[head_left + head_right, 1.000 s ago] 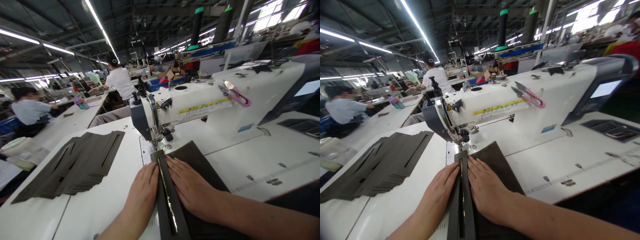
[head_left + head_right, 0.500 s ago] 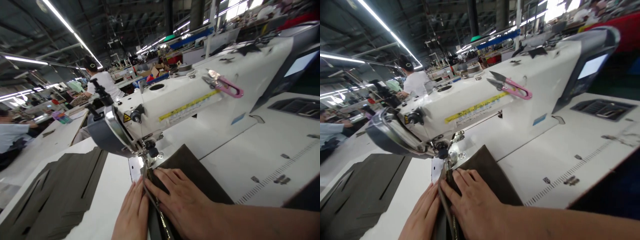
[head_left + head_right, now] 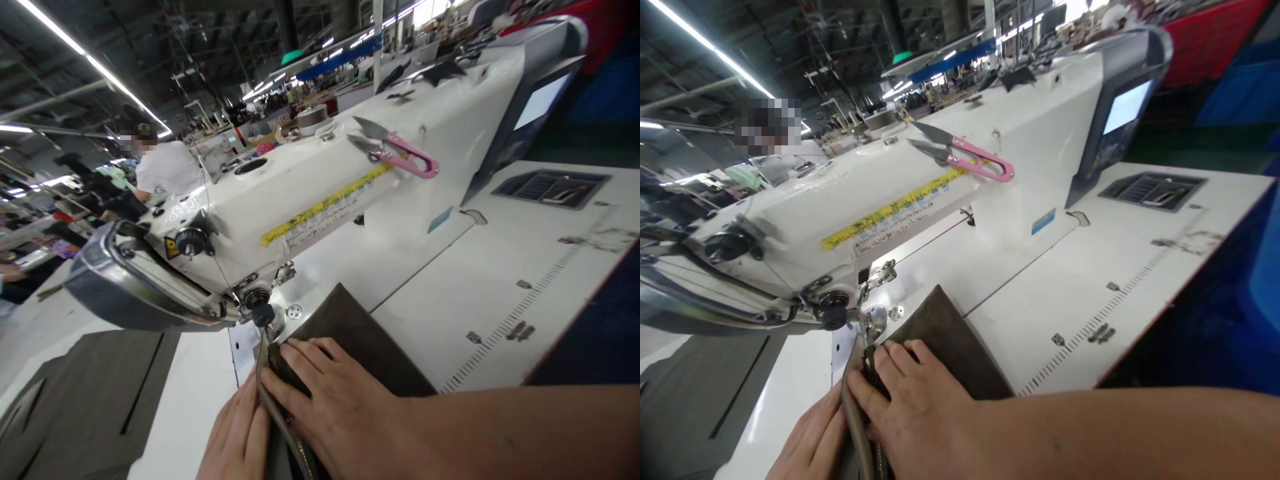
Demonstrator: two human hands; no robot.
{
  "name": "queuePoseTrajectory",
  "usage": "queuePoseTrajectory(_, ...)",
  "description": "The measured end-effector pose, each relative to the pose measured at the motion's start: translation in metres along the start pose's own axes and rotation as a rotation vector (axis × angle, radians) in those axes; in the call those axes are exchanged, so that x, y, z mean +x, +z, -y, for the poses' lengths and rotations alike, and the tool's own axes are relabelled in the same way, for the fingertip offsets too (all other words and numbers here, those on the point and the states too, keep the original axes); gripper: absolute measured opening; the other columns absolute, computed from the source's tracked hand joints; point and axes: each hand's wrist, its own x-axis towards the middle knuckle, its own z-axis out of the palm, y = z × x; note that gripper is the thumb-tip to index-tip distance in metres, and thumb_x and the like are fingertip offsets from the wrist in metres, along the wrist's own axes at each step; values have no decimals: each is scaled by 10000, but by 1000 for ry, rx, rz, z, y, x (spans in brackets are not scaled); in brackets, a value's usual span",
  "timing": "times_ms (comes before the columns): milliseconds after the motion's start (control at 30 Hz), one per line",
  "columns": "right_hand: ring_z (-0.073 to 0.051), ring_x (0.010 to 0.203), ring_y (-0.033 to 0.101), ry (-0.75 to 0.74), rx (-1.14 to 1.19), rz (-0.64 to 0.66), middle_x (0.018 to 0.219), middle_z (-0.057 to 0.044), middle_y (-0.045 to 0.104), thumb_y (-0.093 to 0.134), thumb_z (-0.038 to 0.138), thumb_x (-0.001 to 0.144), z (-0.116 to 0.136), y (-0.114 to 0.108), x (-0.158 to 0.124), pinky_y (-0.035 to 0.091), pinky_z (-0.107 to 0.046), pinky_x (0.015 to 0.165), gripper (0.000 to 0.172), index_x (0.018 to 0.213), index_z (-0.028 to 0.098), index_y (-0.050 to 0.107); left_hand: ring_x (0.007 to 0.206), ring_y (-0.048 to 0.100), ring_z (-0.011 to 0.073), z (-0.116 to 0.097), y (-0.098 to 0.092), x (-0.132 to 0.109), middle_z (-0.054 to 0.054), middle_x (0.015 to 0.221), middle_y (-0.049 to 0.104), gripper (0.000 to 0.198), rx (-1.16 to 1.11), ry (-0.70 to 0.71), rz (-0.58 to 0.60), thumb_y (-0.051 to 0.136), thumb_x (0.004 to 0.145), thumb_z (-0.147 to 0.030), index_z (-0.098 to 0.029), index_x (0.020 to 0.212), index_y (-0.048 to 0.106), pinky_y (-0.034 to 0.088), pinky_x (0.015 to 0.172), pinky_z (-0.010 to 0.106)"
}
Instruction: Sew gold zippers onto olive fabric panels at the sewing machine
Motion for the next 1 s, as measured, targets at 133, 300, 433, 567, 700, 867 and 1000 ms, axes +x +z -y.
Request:
queuePoseTrajectory(133, -273, 1190, 381, -19, 8, 37, 1316, -172, 426, 402, 296, 879, -1, -5, -1, 293, -424, 997, 494, 1311, 60, 365, 1129, 507, 237, -6, -7, 5, 125, 1260, 509, 474, 11, -7, 36, 358, 800, -118, -148, 1272, 396, 491, 878, 329)
queuePoseTrajectory(300, -242, 1302, 251, -76, -30, 95, 1398, -174, 321, 365, 235, 890, -1, -8, -7, 185, -395, 1085, 475, 1318, 30, 377, 1166, 477, 211, -18, -10, 6, 141, 1281, 487, 451, 12, -93, 17, 302, 802, -69, -99, 1239, 408, 498, 877, 325)
queuePoseTrajectory(433, -225, 1310, 240, -72, -69, 103, 1414, -139, 294, 332, 177, 890, 1, -4, -11, 214, -421, 1084, 475, 1356, 86, 337, 1168, 474, 223, -26, -6, 5, 139, 1271, 497, 415, -38, -144, -43, 329, 813, -73, -115, 1208, 450, 496, 884, 375)
queuePoseTrajectory(567, -208, 1310, 241, -95, -114, 65, 1412, -104, 305, 357, 154, 870, 2, 2, -12, 241, -415, 1080, 495, 1364, 130, 333, 1169, 460, 262, -32, -6, 5, 179, 1241, 502, 358, -69, -219, -64, 339, 845, -82, -102, 1164, 501, 482, 885, 424)
queuePoseTrajectory(700, -233, 1299, 262, -131, -173, 103, 1395, -128, 323, 373, 139, 842, 3, 2, -12, 292, -440, 1053, 508, 1347, 95, 358, 1154, 468, 274, -35, -4, 2, 194, 1226, 507, 344, -62, -213, -37, 339, 862, -74, -77, 1163, 506, 478, 881, 421)
queuePoseTrajectory(867, -242, 1286, 289, -150, -231, 104, 1379, -145, 344, 364, 121, 838, 4, 0, -9, 324, -440, 1035, 503, 1338, 71, 367, 1142, 486, 282, -32, 0, 5, 192, 1222, 521, 328, -56, -199, -29, 355, 865, -87, -72, 1143, 528, 471, 884, 425)
queuePoseTrajectory(1000, -242, 1289, 285, -162, -263, 74, 1379, -152, 344, 361, 108, 834, -8, 3, 2, 322, -447, 1034, 508, 1340, 57, 356, 1136, 492, 266, -23, 3, 21, 183, 1220, 525, 334, -79, -241, -13, 372, 838, -42, -76, 1126, 537, 443, 917, 428)
